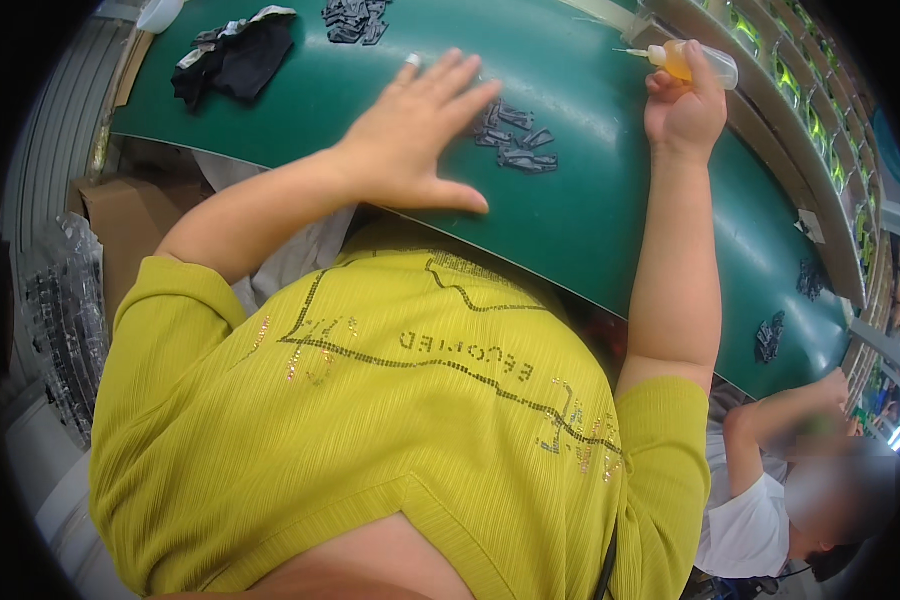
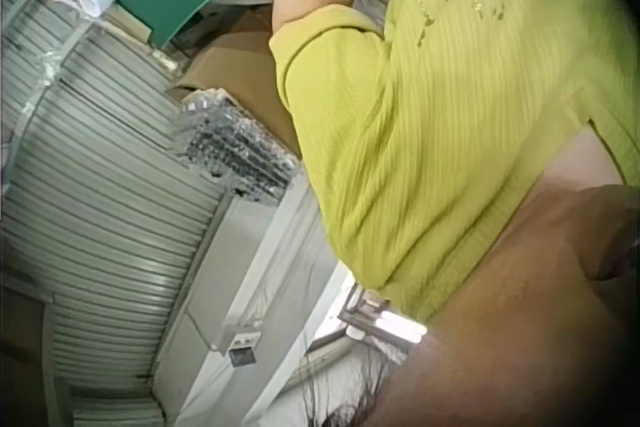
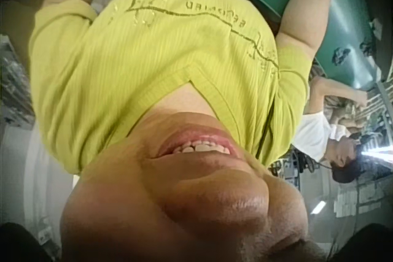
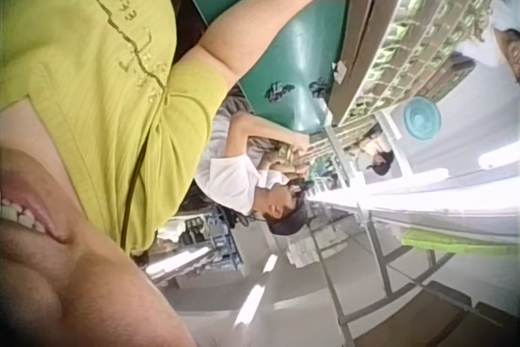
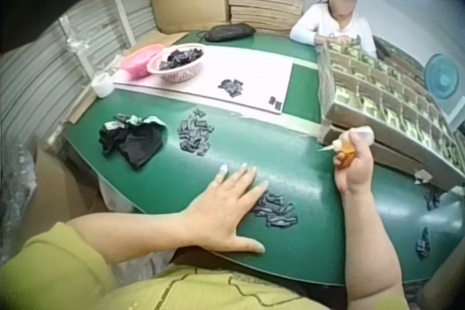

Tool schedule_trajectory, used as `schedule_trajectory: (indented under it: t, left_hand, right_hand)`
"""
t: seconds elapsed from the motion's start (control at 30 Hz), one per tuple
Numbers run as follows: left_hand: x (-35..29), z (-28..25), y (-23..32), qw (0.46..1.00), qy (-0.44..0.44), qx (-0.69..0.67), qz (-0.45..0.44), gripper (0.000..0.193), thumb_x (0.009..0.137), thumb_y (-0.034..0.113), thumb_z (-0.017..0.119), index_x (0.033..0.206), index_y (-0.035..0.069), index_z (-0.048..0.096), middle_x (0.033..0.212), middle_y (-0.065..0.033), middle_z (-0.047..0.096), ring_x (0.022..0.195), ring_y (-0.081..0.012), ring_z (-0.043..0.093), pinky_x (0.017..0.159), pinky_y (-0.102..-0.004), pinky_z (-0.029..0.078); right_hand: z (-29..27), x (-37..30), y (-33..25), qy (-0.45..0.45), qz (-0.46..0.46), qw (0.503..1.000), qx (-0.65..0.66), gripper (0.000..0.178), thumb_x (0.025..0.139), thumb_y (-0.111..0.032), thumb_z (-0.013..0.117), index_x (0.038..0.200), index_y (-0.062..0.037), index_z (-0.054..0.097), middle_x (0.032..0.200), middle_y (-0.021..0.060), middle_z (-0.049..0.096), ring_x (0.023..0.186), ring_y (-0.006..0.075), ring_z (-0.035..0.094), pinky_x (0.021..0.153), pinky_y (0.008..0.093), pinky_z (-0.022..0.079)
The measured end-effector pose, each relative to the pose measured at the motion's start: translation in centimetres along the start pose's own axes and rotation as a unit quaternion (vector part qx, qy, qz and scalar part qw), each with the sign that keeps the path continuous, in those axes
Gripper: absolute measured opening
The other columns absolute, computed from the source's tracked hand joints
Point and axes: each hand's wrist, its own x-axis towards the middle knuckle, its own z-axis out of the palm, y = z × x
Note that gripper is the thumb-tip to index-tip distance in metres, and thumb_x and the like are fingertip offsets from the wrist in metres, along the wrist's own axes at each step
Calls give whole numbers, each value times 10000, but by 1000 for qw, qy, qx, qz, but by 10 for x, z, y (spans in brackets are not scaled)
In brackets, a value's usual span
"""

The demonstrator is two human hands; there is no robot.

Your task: The person repeatedly picks up small plastic parts, applies adhesive to each piece using a squeeze bottle, and places them on the table.

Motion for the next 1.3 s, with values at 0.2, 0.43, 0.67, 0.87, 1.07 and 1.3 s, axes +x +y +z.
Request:
schedule_trajectory:
  t: [0.2,0.43,0.67,0.87,1.07,1.3]
  left_hand:
    - [37,29,34,996,30,-50,65,551,858,435,544,1342,204,415,1423,-210,304,1339,-370,253,1089,-488,214]
    - [85,29,0,976,100,-183,62,368,870,208,564,1222,109,528,1307,-173,472,1193,-315,467,989,-379,385]
    - [75,-9,-31,934,29,-314,-168,312,784,239,672,1013,32,625,1014,-102,621,917,-240,592,807,-332,472]
    - [81,-1,-9,971,29,-187,-149,352,719,340,720,920,74,609,938,-137,560,923,-313,552,784,-391,456]
    - [110,-12,1,968,-50,-158,-186,354,715,339,733,889,51,620,962,-144,576,935,-314,571,794,-394,469]
    - [131,-9,1,958,-85,-174,-210,167,687,178,694,762,34,652,866,-155,637,863,-313,615,752,-401,496]
  right_hand:
    - [6,-5,2,-4,6,1000,-4,218,827,-175,635,980,-44,552,881,71,596,659,155,527,577,274,402]
    - [5,-4,0,-4,16,1000,2,211,831,-184,627,975,-49,553,882,66,592,660,149,516,571,270,393]
    - [11,2,-11,-9,16,1000,-5,191,851,-213,605,937,-46,569,834,62,597,614,134,504,539,258,389]
    - [12,-4,-1,14,13,1000,23,111,845,-150,599,913,-73,557,783,45,595,590,125,560,407,224,416]
    - [18,-17,-6,10,20,1000,19,152,852,-166,591,954,-109,493,834,32,563,630,114,523,476,219,394]
    - [21,-11,-9,5,24,1000,11,167,853,-175,591,973,-116,491,849,35,563,645,115,527,483,219,397]
